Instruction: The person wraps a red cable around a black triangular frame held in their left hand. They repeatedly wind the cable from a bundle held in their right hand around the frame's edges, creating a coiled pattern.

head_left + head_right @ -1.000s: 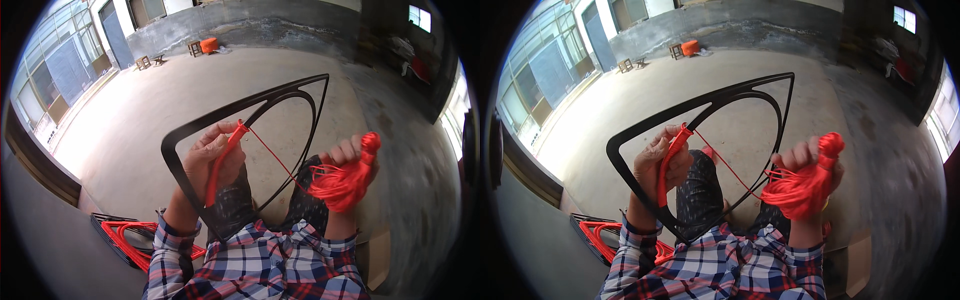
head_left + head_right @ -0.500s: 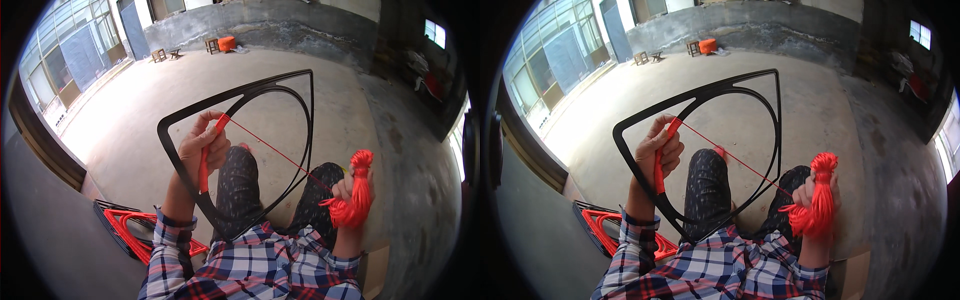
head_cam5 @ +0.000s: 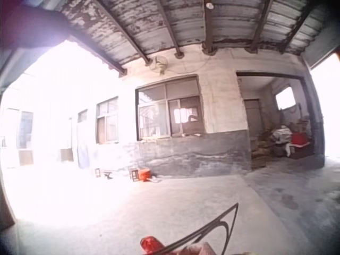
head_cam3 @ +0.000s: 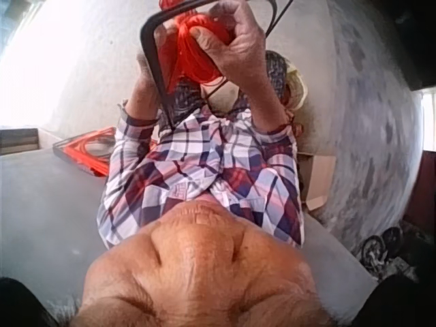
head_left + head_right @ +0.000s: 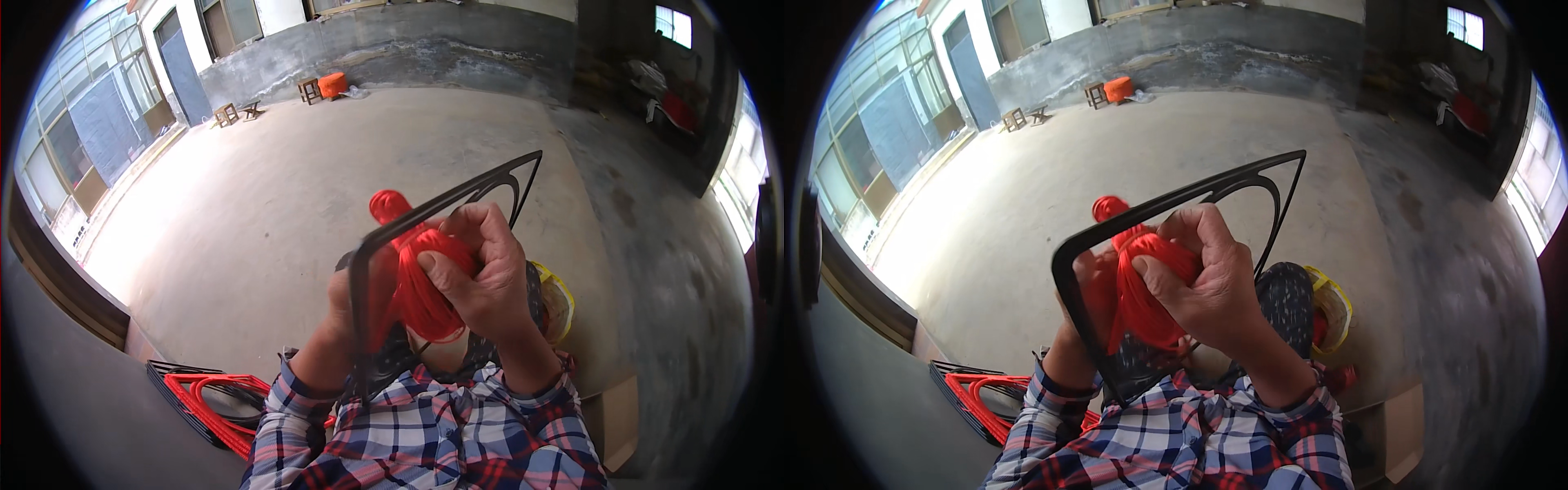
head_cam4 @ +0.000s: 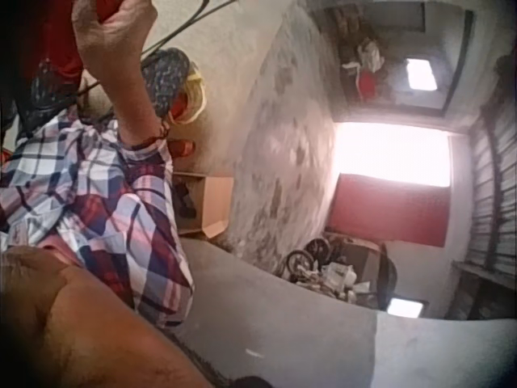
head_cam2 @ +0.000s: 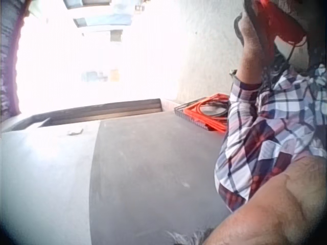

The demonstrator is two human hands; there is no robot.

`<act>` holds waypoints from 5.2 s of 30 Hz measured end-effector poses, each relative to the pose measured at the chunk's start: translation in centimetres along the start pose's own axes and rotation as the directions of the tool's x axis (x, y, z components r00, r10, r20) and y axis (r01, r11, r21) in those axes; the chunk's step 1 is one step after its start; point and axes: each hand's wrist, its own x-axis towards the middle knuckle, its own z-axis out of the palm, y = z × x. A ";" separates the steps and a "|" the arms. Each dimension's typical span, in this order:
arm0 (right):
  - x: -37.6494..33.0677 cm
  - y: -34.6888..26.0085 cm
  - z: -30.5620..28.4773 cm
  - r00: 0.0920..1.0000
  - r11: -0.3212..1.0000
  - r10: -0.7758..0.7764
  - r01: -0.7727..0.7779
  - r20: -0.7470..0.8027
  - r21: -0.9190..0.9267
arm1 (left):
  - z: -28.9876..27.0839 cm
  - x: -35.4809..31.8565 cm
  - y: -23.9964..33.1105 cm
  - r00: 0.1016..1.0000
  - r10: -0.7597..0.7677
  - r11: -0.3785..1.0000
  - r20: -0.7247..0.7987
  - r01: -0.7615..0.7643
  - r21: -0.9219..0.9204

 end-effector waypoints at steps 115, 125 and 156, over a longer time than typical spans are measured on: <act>-1.3 3.1 -3.3 0.986 0.960 -0.125 0.148 -0.109 0.239 | 2.8 -0.1 0.4 0.996 -0.082 0.988 -0.041 0.087 0.129; 0.3 4.1 -4.9 0.903 0.541 0.042 -0.380 0.427 0.750 | 2.6 -2.3 -1.6 0.996 -0.031 0.999 0.080 0.032 -0.016; -3.9 2.7 -6.2 0.968 0.707 -0.209 0.050 0.141 0.706 | -0.5 0.1 1.6 0.996 -0.065 0.969 -0.059 0.077 0.235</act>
